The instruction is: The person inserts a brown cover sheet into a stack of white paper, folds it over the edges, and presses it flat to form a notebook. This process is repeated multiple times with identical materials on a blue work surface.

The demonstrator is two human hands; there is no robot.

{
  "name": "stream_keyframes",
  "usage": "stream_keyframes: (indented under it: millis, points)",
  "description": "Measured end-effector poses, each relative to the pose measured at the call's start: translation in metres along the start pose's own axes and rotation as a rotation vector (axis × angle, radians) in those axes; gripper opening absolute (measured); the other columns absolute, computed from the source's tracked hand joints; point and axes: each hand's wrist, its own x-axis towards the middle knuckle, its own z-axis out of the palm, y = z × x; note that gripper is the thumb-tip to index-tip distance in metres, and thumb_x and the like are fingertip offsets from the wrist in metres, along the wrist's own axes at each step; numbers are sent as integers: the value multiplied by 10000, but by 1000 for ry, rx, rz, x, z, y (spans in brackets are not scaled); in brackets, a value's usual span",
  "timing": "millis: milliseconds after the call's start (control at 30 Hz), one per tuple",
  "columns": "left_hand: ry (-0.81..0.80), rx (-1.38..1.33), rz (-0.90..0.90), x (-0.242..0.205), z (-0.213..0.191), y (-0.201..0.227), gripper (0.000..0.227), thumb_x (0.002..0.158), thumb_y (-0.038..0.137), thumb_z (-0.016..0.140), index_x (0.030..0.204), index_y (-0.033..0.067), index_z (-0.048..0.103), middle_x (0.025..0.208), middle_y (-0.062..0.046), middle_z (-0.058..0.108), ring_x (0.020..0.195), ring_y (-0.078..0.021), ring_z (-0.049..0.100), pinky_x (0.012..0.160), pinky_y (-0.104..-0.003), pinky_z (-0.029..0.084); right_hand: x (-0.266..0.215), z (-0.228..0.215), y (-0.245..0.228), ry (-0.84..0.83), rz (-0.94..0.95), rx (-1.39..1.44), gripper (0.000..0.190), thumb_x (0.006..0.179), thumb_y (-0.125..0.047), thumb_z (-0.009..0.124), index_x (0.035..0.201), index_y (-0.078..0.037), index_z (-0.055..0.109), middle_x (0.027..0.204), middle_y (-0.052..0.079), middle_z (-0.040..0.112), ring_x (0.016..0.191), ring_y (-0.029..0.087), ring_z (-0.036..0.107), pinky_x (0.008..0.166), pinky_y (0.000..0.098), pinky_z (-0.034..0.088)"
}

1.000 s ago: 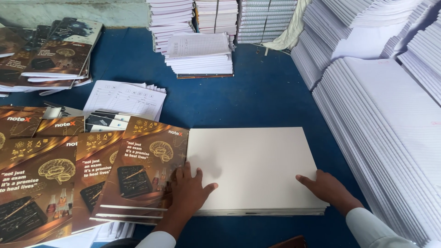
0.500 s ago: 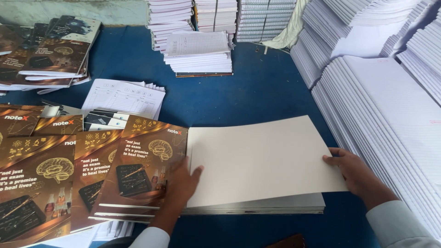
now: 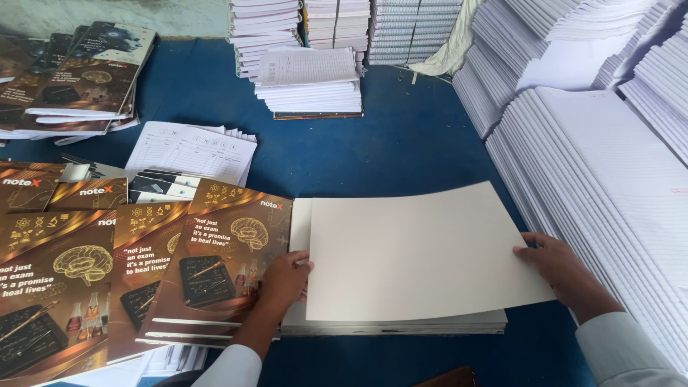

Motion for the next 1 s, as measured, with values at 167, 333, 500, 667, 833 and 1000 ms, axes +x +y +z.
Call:
stream_keyframes:
  millis: [167, 333, 500, 667, 833, 1000]
  points:
    - [-11, 22, 35, 7, 16, -7, 482, 928, 129, 676, 1400, 84, 594, 906, -102, 722, 620, -153, 667, 538, -305, 614, -20, -10, -11, -2, -160, 52, 477, 1024, -336, 532, 1382, -42, 647, 1120, 253, 756, 1021, 357, 737, 921, 495, 573]
    - [-10, 12, 88, 5, 31, -6, 447, 926, 103, 672, 1365, 45, 610, 949, -104, 744, 606, -152, 686, 524, -298, 615, -36, -11, -29, -106, -343, 147, 510, 1012, -377, 503, 1353, -36, 669, 1160, 266, 758, 1131, 369, 707, 1025, 485, 503]
    - [-32, 101, 72, -3, 35, 4, 410, 929, 121, 669, 1333, 58, 640, 989, -109, 745, 625, -159, 703, 536, -291, 614, -53, 15, -44, -217, -549, 130, 513, 996, -417, 481, 1380, -115, 636, 1363, 172, 666, 1299, 313, 588, 1062, 482, 442]
    - [4, 195, 133, -6, 35, 5, 402, 938, 142, 671, 1333, 69, 641, 1042, -129, 753, 750, -216, 731, 665, -326, 603, -72, 60, -60, -237, -796, -32, 478, 917, -149, 496, 1368, -227, 632, 1355, 85, 627, 1254, 262, 631, 946, 414, 563]
    - [52, 247, 212, -7, 36, 5, 417, 915, 119, 688, 1326, 76, 640, 1053, -155, 753, 911, -245, 746, 843, -347, 600, -89, 97, -71, -168, -820, -84, 401, 923, -121, 638, 1320, -178, 641, 1330, 82, 664, 1222, 252, 672, 969, 369, 556]
    - [25, 236, 164, -7, 32, 11, 358, 900, 104, 708, 1251, 50, 666, 1026, -160, 760, 929, -258, 753, 849, -351, 604, -88, 118, -79, -100, -778, -220, 655, 814, -293, 768, 1421, -207, 537, 1502, 133, 437, 1320, 370, 546, 977, 437, 597]
